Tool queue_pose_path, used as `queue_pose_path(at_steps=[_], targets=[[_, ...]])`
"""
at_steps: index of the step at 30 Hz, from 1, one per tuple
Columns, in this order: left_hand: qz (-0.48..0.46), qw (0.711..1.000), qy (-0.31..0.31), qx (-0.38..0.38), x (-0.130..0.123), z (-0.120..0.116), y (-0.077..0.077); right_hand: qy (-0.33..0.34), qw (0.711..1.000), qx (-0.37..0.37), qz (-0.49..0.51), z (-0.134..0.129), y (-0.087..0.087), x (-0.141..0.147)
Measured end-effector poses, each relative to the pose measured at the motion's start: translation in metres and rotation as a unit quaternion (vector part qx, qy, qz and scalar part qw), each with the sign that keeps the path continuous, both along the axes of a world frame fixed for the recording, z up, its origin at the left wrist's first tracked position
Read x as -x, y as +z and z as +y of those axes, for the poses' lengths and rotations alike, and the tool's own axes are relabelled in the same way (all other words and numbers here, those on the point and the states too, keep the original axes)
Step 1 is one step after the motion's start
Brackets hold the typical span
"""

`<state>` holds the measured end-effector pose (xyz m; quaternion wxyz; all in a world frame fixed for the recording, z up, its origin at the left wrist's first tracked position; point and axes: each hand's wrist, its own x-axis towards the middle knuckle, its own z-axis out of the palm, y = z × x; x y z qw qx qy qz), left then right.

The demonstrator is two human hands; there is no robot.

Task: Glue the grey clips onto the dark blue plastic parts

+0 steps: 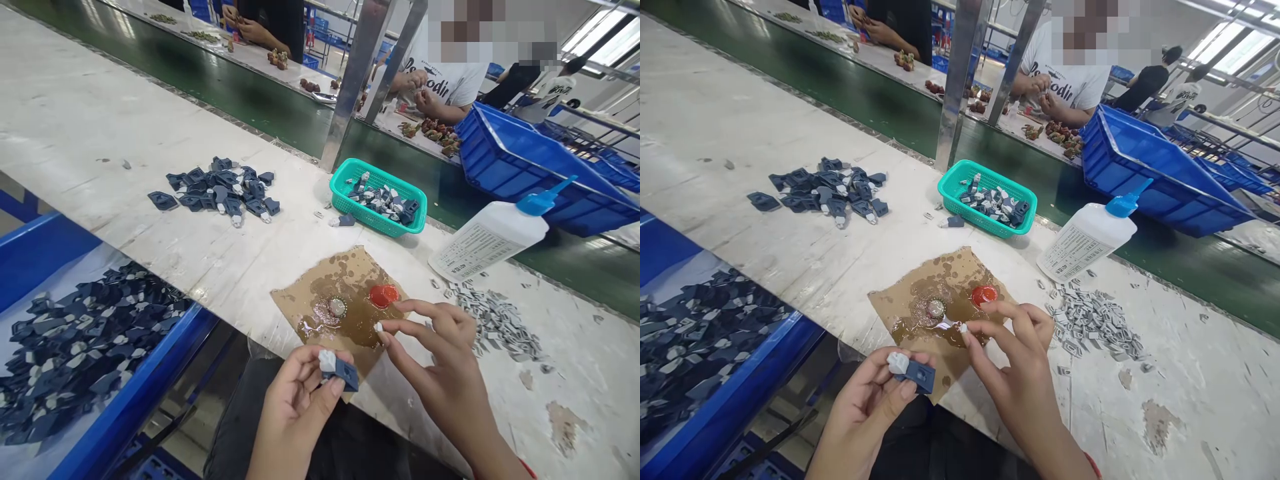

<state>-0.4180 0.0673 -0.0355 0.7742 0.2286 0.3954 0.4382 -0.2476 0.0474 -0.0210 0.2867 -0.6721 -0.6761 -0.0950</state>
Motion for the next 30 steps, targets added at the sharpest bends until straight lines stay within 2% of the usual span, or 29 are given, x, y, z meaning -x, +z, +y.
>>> queue_pose_path(at_steps=[6, 9, 11, 15, 19, 25, 30], targets=[[0.010, 1.000, -0.004, 0.019, 0.003, 0.001, 0.000, -0.001, 0.996, -0.052, -0.072, 0.005, -0.003, -0.006], [-0.004, 0.999, -0.011, 0.039, 0.003, 0.001, -0.001, 0.031, 0.994, -0.029, -0.097, 0.010, -0.007, -0.007], [-0.010, 0.999, -0.011, 0.032, 0.003, 0.001, -0.003, 0.051, 0.996, -0.015, -0.076, 0.010, -0.007, -0.005], [0.010, 1.000, -0.013, -0.006, 0.004, -0.001, -0.005, 0.013, 1.000, -0.020, 0.003, -0.003, 0.004, 0.010], [0.021, 1.000, -0.016, -0.009, 0.004, -0.002, -0.003, 0.059, 0.996, 0.022, 0.060, -0.016, 0.015, 0.027], [0.018, 1.000, -0.011, -0.020, 0.004, -0.002, 0.002, 0.077, 0.995, 0.017, 0.058, -0.015, 0.012, 0.036], [0.038, 0.998, -0.007, -0.048, 0.005, -0.005, 0.002, 0.117, 0.992, 0.027, 0.040, -0.017, 0.014, 0.035]])
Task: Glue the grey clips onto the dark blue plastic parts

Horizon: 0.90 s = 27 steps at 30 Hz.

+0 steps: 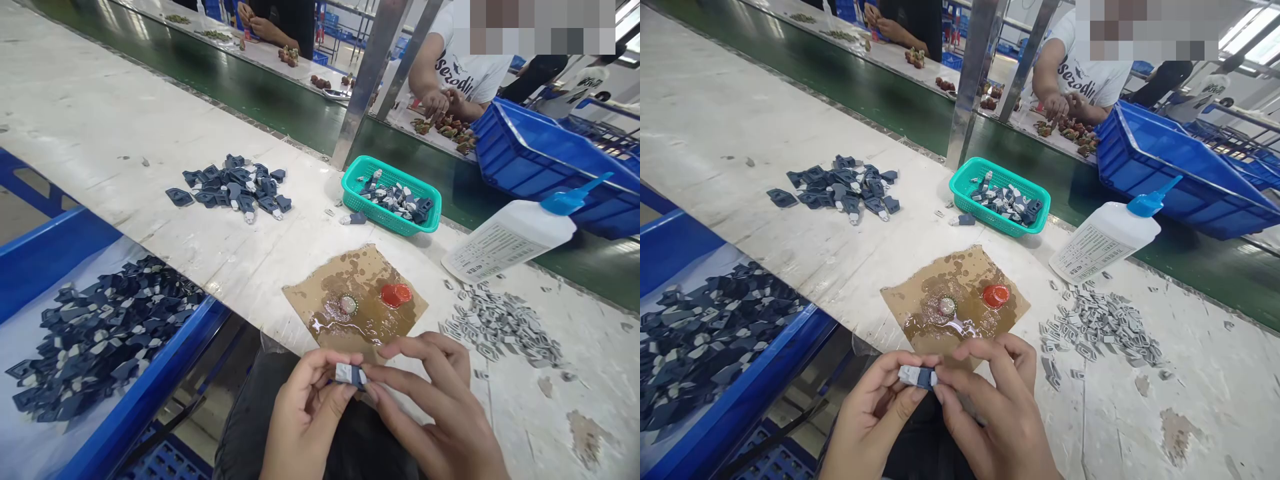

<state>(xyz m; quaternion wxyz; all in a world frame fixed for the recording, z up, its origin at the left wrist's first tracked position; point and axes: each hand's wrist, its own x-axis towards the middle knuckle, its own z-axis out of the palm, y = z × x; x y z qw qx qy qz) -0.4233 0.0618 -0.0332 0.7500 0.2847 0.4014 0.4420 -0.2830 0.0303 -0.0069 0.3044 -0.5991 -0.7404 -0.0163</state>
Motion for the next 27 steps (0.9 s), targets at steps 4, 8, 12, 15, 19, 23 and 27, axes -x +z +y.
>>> queue_pose_path(at_steps=[4, 8, 12, 15, 19, 23, 27], targets=[[0.031, 0.999, 0.011, -0.036, 0.000, -0.003, 0.001, 0.011, 0.999, -0.002, 0.033, -0.003, 0.003, -0.001], [0.036, 0.998, 0.013, -0.044, 0.000, -0.005, 0.002, 0.004, 0.992, 0.057, 0.115, -0.004, 0.001, -0.002], [0.026, 0.999, 0.014, -0.034, -0.001, -0.007, 0.002, 0.005, 0.970, 0.109, 0.217, -0.005, 0.001, -0.002], [0.031, 0.999, 0.011, -0.032, 0.000, -0.008, 0.002, 0.004, 0.941, 0.146, 0.304, -0.006, 0.001, 0.000], [0.067, 0.994, -0.016, -0.080, 0.002, -0.011, 0.001, -0.008, 0.902, 0.208, 0.379, -0.011, 0.000, 0.002], [0.081, 0.988, -0.035, -0.123, 0.004, -0.013, -0.002, -0.006, 0.894, 0.230, 0.385, -0.013, 0.003, 0.001], [0.067, 0.988, -0.055, -0.128, 0.004, -0.012, -0.006, -0.026, 0.869, 0.265, 0.416, -0.010, 0.004, -0.001]])
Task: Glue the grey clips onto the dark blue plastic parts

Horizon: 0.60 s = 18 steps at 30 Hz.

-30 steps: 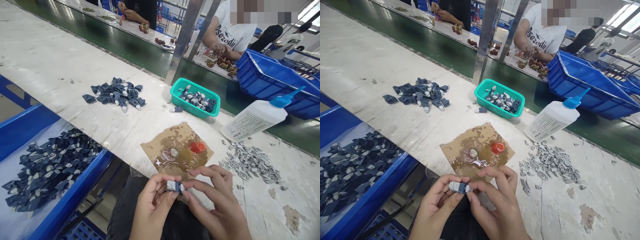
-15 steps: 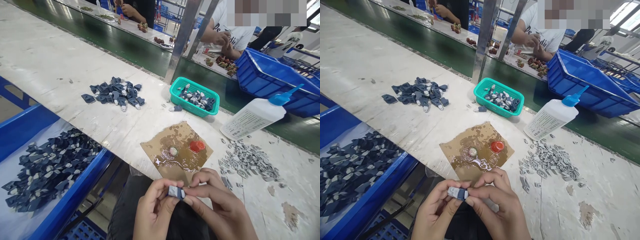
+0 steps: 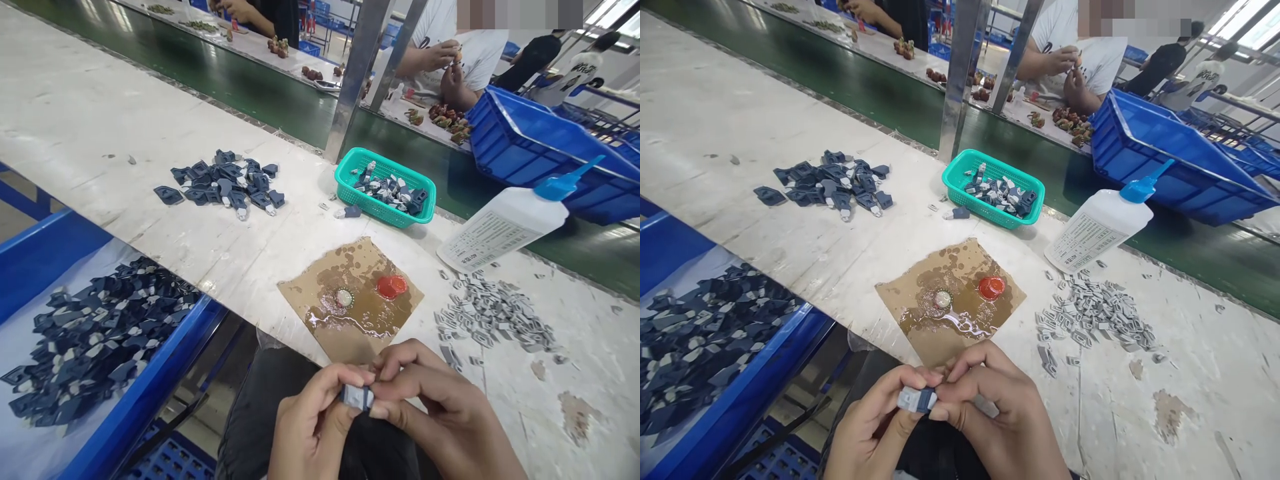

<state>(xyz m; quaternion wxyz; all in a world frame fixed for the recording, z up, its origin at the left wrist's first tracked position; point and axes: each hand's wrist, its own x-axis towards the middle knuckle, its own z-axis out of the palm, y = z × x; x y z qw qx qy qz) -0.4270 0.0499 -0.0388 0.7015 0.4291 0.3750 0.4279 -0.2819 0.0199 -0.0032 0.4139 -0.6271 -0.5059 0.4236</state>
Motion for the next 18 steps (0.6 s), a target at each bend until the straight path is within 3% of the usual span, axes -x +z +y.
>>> queue_pose_path(at_steps=[6, 10, 13, 15, 18], targets=[[-0.092, 0.988, -0.017, 0.120, 0.003, 0.009, 0.003, -0.111, 0.978, 0.095, 0.149, -0.005, -0.021, 0.009], [-0.149, 0.971, 0.001, 0.186, 0.002, 0.013, 0.009, -0.031, 0.985, 0.054, 0.159, -0.015, -0.032, 0.023], [-0.173, 0.961, -0.005, 0.214, 0.000, 0.013, 0.009, -0.049, 0.995, -0.021, 0.090, -0.018, -0.029, 0.025], [-0.172, 0.962, 0.003, 0.212, -0.002, 0.013, 0.007, -0.078, 0.993, -0.089, -0.007, -0.019, -0.024, 0.020], [-0.128, 0.977, 0.026, 0.168, -0.002, 0.012, 0.005, -0.057, 0.960, -0.186, -0.201, -0.019, -0.015, 0.009]])
